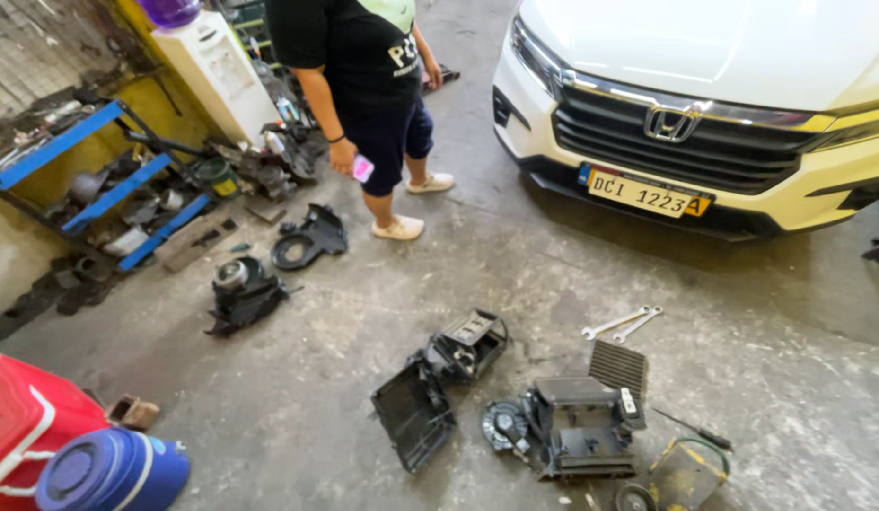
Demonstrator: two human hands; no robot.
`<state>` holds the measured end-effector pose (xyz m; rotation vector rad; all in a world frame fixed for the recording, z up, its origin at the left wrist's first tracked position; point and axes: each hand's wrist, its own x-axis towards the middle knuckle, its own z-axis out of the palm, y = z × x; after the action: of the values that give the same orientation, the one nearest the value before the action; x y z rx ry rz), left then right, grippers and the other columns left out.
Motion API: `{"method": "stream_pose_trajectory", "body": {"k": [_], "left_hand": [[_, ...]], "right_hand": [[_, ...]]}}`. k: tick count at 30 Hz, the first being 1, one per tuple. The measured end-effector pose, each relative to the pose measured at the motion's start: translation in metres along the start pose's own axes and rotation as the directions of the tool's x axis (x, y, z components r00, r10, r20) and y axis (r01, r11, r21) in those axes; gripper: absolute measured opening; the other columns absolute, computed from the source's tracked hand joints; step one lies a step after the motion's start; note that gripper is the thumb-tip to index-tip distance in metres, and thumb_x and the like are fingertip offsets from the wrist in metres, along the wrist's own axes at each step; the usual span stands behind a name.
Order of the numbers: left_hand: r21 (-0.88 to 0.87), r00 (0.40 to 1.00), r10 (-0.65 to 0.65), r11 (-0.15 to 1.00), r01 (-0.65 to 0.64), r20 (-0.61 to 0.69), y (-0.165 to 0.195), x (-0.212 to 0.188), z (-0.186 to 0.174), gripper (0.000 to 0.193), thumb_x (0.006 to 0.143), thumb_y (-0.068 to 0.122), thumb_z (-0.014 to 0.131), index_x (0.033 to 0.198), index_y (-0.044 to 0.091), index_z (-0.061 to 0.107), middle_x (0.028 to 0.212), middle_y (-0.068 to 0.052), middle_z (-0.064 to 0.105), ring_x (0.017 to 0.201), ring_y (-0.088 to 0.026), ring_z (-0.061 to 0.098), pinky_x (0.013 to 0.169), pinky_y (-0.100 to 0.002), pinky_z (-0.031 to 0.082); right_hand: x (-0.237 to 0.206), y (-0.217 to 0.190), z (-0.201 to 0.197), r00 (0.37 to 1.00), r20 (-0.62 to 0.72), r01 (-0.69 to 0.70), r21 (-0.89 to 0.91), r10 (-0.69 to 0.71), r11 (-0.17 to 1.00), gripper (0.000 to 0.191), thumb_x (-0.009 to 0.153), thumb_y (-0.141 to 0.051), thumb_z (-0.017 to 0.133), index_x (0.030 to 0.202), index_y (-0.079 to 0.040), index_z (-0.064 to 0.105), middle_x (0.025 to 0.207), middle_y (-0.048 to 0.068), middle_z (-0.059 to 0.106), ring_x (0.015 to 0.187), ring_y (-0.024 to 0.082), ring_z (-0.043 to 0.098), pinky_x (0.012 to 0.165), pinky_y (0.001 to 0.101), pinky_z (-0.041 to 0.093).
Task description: The person sits on the floor and uses a screwdriver to remove screws from a black plastic car part, separating its components. The person then places the disassembled parts on the floor and briefly stands to wipe their hands.
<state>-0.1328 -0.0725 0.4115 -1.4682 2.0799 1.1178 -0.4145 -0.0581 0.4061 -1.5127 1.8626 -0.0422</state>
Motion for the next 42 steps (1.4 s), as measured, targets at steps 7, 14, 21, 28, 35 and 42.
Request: {"method": "stream_pose_trajectory", "body": {"k": [7, 14, 21, 28, 35, 42], "left_hand": [[-0.162, 0.868, -0.007, 0.983, -0.084, -0.496, 0.013, -0.089, -0.087, 0.061, 0.088, 0.048, 0.069, 0.135, 0.009, 0.06, 0.125, -0.019, 0.066, 0.117, -0.04, 0.062, 0.096, -0.051, 0.05], [-0.131, 0.938, 0.123, 0.976, -0.173, -0.325, -0.011, -0.159, -0.126, 0.066, 0.084, 0.048, 0.074, 0.135, 0.008, 0.062, 0.131, -0.022, 0.063, 0.122, -0.039, 0.06, 0.101, -0.047, 0.048], [-0.124, 0.947, 0.296, 0.942, -0.311, -0.122, -0.119, -0.18, -0.101, 0.066, 0.084, 0.046, 0.074, 0.134, 0.004, 0.065, 0.128, -0.024, 0.067, 0.121, -0.04, 0.062, 0.103, -0.046, 0.048], [-0.343, 0.857, 0.209, 0.852, -0.397, -0.471, -0.182, -0.196, -0.09, 0.058, 0.087, 0.04, 0.073, 0.131, 0.003, 0.064, 0.131, -0.02, 0.065, 0.123, -0.038, 0.061, 0.104, -0.043, 0.047], [-0.519, 0.791, 0.113, 0.698, -0.494, -0.601, -0.169, -0.203, -0.115, 0.047, 0.087, 0.028, 0.074, 0.127, 0.005, 0.066, 0.121, -0.015, 0.072, 0.107, -0.028, 0.072, 0.093, -0.036, 0.056], [-0.4, 0.764, 0.307, 0.709, -0.582, -0.568, -0.152, -0.182, -0.127, 0.047, 0.087, 0.025, 0.076, 0.126, 0.003, 0.065, 0.123, -0.017, 0.069, 0.113, -0.03, 0.068, 0.097, -0.038, 0.053]], "right_hand": [[-0.049, -0.01, -0.04, 0.966, -0.185, 0.182, -0.005, -0.18, 0.983, 0.052, 0.087, -0.045, 0.069, 0.122, -0.008, 0.065, 0.116, 0.019, 0.073, 0.112, 0.037, 0.069, 0.097, 0.0422, 0.054], [-0.083, -0.135, -0.025, 0.967, -0.033, 0.256, 0.121, -0.253, 0.959, 0.055, 0.086, -0.044, 0.07, 0.128, -0.009, 0.064, 0.116, 0.013, 0.074, 0.106, 0.028, 0.073, 0.094, 0.0372, 0.057], [-0.124, -0.192, 0.052, 0.996, -0.047, 0.082, 0.298, -0.071, 0.951, 0.055, 0.083, -0.044, 0.074, 0.127, -0.011, 0.066, 0.116, 0.011, 0.077, 0.107, 0.023, 0.078, 0.095, 0.0336, 0.06], [-0.156, -0.22, 0.104, 0.967, -0.252, 0.125, 0.299, -0.048, 0.946, 0.043, 0.087, -0.038, 0.069, 0.117, -0.008, 0.074, 0.112, 0.011, 0.08, 0.108, 0.026, 0.075, 0.095, 0.0359, 0.057], [-0.142, -0.286, 0.069, 0.964, -0.255, 0.144, 0.294, -0.067, 0.945, 0.042, 0.087, -0.037, 0.068, 0.118, -0.009, 0.072, 0.115, 0.011, 0.078, 0.108, 0.026, 0.075, 0.093, 0.0353, 0.057], [-0.143, -0.314, 0.06, 0.941, -0.339, 0.171, 0.445, -0.012, 0.879, 0.037, 0.086, -0.032, 0.068, 0.114, -0.009, 0.073, 0.113, 0.009, 0.077, 0.102, 0.025, 0.076, 0.084, 0.0352, 0.06]]}}
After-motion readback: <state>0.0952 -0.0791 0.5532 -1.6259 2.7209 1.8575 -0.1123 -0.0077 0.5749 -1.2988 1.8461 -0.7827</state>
